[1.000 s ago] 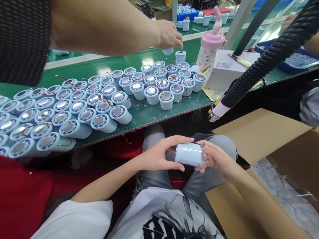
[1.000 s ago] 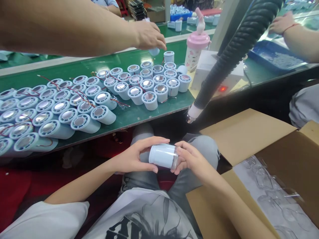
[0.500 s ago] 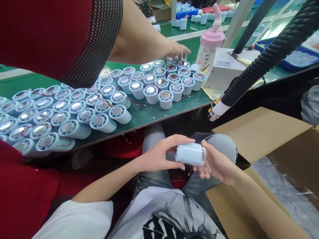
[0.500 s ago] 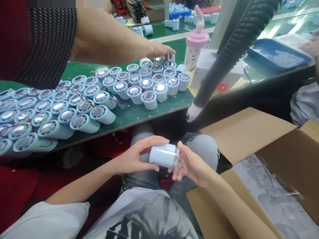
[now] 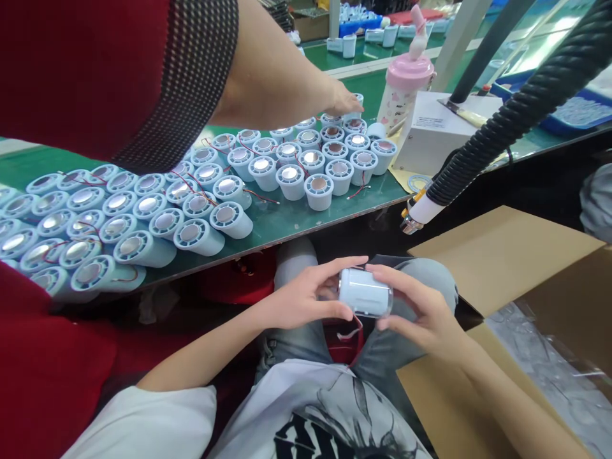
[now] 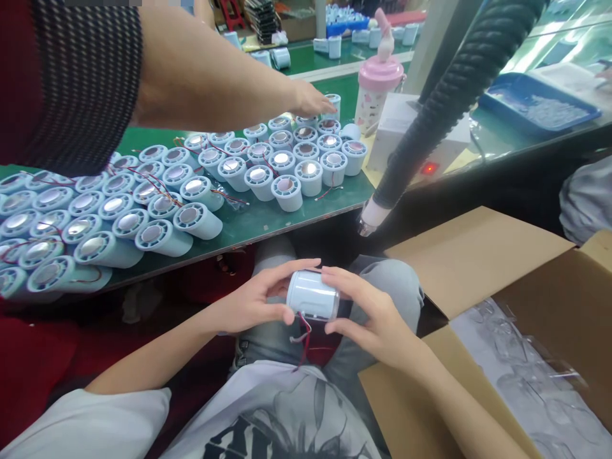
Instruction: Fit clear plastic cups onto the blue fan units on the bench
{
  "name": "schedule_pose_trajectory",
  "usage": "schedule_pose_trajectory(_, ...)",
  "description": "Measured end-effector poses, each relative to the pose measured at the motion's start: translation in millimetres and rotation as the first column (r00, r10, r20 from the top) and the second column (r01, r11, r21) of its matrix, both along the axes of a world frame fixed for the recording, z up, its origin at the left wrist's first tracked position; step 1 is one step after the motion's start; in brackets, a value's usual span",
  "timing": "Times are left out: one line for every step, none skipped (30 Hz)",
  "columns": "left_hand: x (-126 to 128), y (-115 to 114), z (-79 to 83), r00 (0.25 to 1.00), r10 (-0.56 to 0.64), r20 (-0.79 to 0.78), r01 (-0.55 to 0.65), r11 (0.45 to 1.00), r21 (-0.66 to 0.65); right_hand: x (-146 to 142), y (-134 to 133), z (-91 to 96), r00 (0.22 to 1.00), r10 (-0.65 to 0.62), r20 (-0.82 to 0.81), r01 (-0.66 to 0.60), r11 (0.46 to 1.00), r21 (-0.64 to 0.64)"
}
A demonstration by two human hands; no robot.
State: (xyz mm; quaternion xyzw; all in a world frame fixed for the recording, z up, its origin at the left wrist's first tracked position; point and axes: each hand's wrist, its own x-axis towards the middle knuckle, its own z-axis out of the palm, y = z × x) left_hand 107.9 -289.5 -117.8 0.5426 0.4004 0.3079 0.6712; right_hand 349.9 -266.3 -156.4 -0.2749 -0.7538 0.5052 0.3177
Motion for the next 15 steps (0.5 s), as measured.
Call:
schedule_pose_trajectory(-0.2,0.1,1.3,1.0,-0.006,-0.007,0.006,0.999,0.033,0.1,-0.2,0.5,0.999,0.006,-0.041,-0.012,0.987,-0.158)
schedule_pose_trajectory(-0.4,0.2,2.5,1.0,-0.014,-0.009,0.014,0.998,0.057,0.2,-0.4,0.9,0.996,0.01,-0.087,-0.035,0.956,-0.291)
schedule_pose_trajectory(-0.4,0.3,3.2,1.0,-0.025,-0.005,0.025,0.998,0.065,0.5,-0.4,1.3,0.992,0.008,-0.126,-0.056,0.924,-0.379)
schedule_pose_trajectory(-0.5,0.5,3.2,0.999,-0.035,0.006,0.034,0.998,0.055,0.8,-0.3,1.6,0.989,0.005,-0.146,-0.067,0.903,-0.425)
schedule_pose_trajectory(-0.5,0.7,2.4,0.999,-0.039,0.024,0.038,0.999,0.033,1.2,-0.1,1.8,0.989,0.0,-0.147,-0.065,0.899,-0.434)
schedule_pose_trajectory(-0.4,0.9,0.6,0.998,-0.037,0.048,0.037,0.999,0.006,1.5,0.3,1.9,0.991,-0.005,-0.134,-0.052,0.905,-0.423)
schedule_pose_trajectory(-0.5,0.9,-1.8,0.997,-0.035,0.072,0.037,0.999,-0.025,1.3,0.6,1.7,0.994,-0.011,-0.112,-0.035,0.915,-0.401)
schedule_pose_trajectory(-0.7,0.8,-4.7,0.994,-0.039,0.097,0.045,0.997,-0.057,0.3,0.5,1.3,0.996,-0.017,-0.087,-0.018,0.923,-0.383)
schedule_pose_trajectory(-1.0,0.5,-7.5,0.991,-0.047,0.122,0.059,0.994,-0.092,-1.5,-0.2,0.8,0.998,-0.024,-0.064,-0.002,0.926,-0.378)
schedule_pose_trajectory(-1.5,0.0,-9.8,0.989,-0.053,0.141,0.071,0.989,-0.128,-4.2,-1.6,0.6,0.998,-0.031,-0.046,0.011,0.922,-0.387)
schedule_pose_trajectory(-2.2,-0.4,-11.0,0.987,-0.054,0.151,0.08,0.983,-0.165,-7.4,-3.7,0.7,0.999,-0.039,-0.035,0.021,0.91,-0.413)
schedule_pose_trajectory(-3.2,-0.3,-10.8,0.987,-0.057,0.15,0.087,0.975,-0.203,-10.6,-6.0,1.5,0.999,-0.043,-0.032,0.024,0.894,-0.447)
schedule_pose_trajectory(-4.6,1.2,-9.4,0.99,-0.062,0.13,0.091,0.968,-0.234,-12.8,-7.6,2.6,0.999,-0.037,-0.032,0.017,0.881,-0.473)
schedule_pose_trajectory(-6.4,4.9,-7.2,0.993,-0.063,0.096,0.084,0.967,-0.242,-13.1,-7.8,4.1,0.999,-0.019,-0.031,0.001,0.879,-0.477)
schedule_pose_trajectory(-8.0,11.6,-4.7,0.997,-0.068,0.041,0.076,0.97,-0.23,-10.0,-5.8,5.4,1.0,-0.001,-0.021,-0.008,0.889,-0.458)
